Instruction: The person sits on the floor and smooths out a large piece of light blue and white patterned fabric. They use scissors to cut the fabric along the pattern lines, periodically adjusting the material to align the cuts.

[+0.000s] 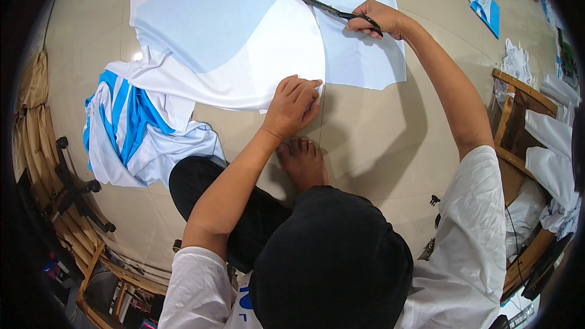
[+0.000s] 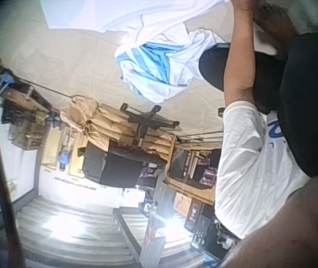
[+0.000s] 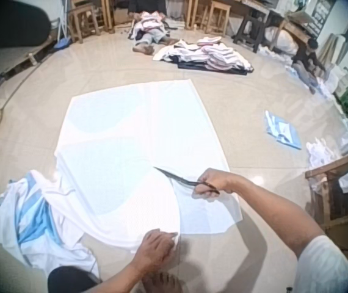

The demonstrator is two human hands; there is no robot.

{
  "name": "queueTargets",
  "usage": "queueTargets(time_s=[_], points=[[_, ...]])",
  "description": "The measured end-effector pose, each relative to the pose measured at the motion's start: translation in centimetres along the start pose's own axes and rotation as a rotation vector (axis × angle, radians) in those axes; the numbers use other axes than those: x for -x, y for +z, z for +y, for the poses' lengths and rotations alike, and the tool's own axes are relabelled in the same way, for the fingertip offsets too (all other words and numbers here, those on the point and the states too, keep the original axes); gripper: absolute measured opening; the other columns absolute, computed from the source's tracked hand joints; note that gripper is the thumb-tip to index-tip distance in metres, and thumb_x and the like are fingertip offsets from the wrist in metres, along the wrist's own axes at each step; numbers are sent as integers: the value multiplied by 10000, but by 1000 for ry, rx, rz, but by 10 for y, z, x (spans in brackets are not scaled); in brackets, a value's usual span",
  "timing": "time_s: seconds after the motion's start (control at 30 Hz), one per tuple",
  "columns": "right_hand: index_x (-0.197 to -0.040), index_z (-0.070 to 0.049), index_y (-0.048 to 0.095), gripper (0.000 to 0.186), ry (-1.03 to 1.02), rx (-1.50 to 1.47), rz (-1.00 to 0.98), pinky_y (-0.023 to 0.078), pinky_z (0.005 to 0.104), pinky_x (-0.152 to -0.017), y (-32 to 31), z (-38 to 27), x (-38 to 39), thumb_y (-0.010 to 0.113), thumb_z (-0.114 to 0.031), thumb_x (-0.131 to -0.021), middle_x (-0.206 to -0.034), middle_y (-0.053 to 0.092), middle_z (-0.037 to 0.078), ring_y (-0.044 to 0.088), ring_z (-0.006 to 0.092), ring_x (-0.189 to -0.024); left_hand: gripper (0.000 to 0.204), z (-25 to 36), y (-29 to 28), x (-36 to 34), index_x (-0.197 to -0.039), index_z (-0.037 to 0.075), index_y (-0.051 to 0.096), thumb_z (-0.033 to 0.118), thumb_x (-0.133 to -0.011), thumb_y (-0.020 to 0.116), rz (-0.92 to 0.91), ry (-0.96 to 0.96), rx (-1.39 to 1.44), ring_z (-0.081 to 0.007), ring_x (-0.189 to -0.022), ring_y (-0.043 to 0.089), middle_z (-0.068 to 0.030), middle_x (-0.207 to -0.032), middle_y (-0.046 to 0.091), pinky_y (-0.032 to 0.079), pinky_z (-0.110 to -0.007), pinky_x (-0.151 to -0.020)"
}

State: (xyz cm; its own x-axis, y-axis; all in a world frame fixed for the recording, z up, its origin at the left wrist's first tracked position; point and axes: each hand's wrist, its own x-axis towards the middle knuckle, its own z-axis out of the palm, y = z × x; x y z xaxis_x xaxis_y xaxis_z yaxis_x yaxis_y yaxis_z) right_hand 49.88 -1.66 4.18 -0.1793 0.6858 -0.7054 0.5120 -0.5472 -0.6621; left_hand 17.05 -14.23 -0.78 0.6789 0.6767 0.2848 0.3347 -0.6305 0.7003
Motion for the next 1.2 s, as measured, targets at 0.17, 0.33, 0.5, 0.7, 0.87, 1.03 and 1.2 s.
queueTargets(time_s=[0.17,0.33,0.5,0.7,0.87,1.03,1.2], points=[[-725,-69,662,269,15,5,22,366,207,-407,3,-3,2,799,-265,-847,-617,569,-26,482,34,-471,224,-1,1,1,-1056,94,593,50,-882,727,5,2,-3,-273,-1118,652,-37,-1295,711,455,-524,-1129],[-720,-67,660,282,7,-21,28,366,209,-412,4,-6,3,800,-271,-856,-611,564,-26,476,36,-467,235,0,0,-1,-1065,94,600,47,-874,730,22,5,0,-271,-1110,654,-31,-1281,712,460,-523,-1124],[-714,-88,663,284,1,2,9,362,221,-411,3,2,0,810,-301,-829,-593,564,-35,481,44,-465,238,-1,1,0,-1073,90,601,45,-876,727,13,3,-6,-269,-1111,655,-33,-1276,712,461,-525,-1124],[-706,-95,659,278,-8,2,-9,362,222,-407,3,-1,0,813,-289,-832,-592,566,-42,479,39,-462,238,-1,1,1,-1074,89,600,50,-876,727,8,3,1,-276,-1119,656,-39,-1281,713,453,-533,-1134],[-706,-85,664,287,30,-23,4,365,239,-427,5,-5,5,812,-292,-841,-596,562,-33,490,48,-479,215,-1,1,-2,-1072,74,612,37,-889,718,97,-29,30,-275,-1061,655,-53,-1192,716,502,-473,-1033],[-683,-89,622,336,31,18,32,365,269,-459,15,1,38,818,-303,-853,-594,539,-21,490,74,-503,107,-11,-9,-5,-1054,36,595,20,-969,658,433,-574,327,-201,-837,660,-98,-1119,729,544,-332,-786],[-664,-80,563,432,13,-36,429,383,286,-513,46,39,86,847,-329,-873,-603,520,-13,490,96,-533,166,-64,-45,-18,-1159,-12,534,137,-1089,557,817,-710,227,-173,-946,538,-122,-1071,579,473,-316,-828]])
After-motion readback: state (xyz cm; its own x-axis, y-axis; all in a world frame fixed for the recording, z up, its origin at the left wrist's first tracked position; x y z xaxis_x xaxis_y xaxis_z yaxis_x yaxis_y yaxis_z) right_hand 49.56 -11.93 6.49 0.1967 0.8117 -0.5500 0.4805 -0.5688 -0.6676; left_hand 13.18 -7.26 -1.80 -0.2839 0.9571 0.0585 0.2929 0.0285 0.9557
